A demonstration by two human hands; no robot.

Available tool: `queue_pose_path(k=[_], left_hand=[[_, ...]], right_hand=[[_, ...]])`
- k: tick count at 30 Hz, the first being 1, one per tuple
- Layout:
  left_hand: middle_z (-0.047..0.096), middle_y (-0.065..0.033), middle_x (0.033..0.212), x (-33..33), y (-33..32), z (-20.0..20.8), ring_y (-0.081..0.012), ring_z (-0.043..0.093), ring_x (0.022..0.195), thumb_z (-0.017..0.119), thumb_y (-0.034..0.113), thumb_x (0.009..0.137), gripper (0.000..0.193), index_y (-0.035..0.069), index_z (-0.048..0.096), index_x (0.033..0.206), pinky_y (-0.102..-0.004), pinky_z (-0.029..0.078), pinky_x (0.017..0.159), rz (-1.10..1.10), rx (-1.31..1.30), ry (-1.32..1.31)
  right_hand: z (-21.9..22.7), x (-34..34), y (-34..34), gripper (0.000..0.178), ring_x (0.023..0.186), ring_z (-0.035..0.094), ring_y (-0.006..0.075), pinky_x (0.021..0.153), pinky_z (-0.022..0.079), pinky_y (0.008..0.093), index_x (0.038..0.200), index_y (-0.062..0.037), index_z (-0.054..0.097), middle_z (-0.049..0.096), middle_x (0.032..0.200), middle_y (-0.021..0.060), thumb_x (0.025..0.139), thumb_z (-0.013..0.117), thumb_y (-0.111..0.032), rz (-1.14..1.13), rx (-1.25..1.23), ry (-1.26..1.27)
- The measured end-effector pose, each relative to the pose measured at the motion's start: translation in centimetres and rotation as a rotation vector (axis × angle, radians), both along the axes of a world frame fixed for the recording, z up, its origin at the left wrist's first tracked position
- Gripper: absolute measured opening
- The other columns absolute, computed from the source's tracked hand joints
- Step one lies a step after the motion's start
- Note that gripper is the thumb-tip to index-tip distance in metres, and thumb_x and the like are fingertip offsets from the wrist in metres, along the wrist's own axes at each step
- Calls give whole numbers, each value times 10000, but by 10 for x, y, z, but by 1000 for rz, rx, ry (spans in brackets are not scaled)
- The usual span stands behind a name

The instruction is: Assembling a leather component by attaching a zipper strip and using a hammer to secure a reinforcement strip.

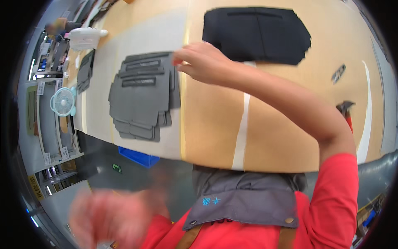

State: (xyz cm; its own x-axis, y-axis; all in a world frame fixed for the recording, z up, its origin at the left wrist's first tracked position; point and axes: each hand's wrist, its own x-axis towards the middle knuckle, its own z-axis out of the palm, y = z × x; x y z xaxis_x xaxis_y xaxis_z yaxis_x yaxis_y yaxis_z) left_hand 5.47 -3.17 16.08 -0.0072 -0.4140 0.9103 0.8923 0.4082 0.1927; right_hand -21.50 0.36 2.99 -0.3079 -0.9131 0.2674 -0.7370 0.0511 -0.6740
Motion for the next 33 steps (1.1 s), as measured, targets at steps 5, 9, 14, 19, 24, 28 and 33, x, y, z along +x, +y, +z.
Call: queue_pose_path(k=[5,9,14,19,24,28,33], left_hand=[[678,-56,1101,64,27,67,-238,598,1061,707,232,932,223,82,674,1095,-344,441,873,-1,-260,130],[679,-55,1078,107,4,67,-235,604,1046,703,248,928,223,83,670,1075,-361,443,887,37,-187,115],[680,-53,1049,129,4,64,-231,612,1028,698,268,924,225,84,666,1049,-381,447,906,118,-204,152],[681,-51,1020,146,4,71,-226,620,1009,692,289,920,231,85,661,1024,-401,451,924,188,-217,149],[682,-48,991,141,13,75,-222,627,991,687,309,915,240,86,656,998,-421,454,942,249,-259,192],[682,-47,967,127,24,76,-219,634,977,682,326,912,249,87,652,978,-437,457,957,304,-296,235],[640,-136,1104,60,7,11,-260,560,1068,547,223,979,300,4,582,1182,-446,392,1057,-11,50,-126]], right_hand=[[-23,24,-101,400,1043,674,320,870,530,443,1121,-61,683,725,1060,131,866,776,-355,-84,195,25],[-30,15,-118,376,1017,715,303,811,572,468,1045,-115,747,762,1023,86,815,821,-402,-147,420,75],[-27,40,-107,213,975,701,326,820,549,451,1009,-116,711,740,974,108,853,743,-257,-124,228,65],[46,114,-70,140,897,697,335,814,531,432,1093,-128,669,728,973,133,962,637,-167,-16,-150,26],[83,53,71,231,886,684,157,736,584,267,1207,23,613,702,1024,100,979,634,-11,-265,15,-632],[23,19,190,373,807,634,78,723,533,249,1281,-46,629,665,1040,-4,937,699,-172,-448,229,-706],[11,15,282,355,907,637,58,723,494,214,1276,-22,611,701,1047,15,930,681,-63,-506,341,-880]])
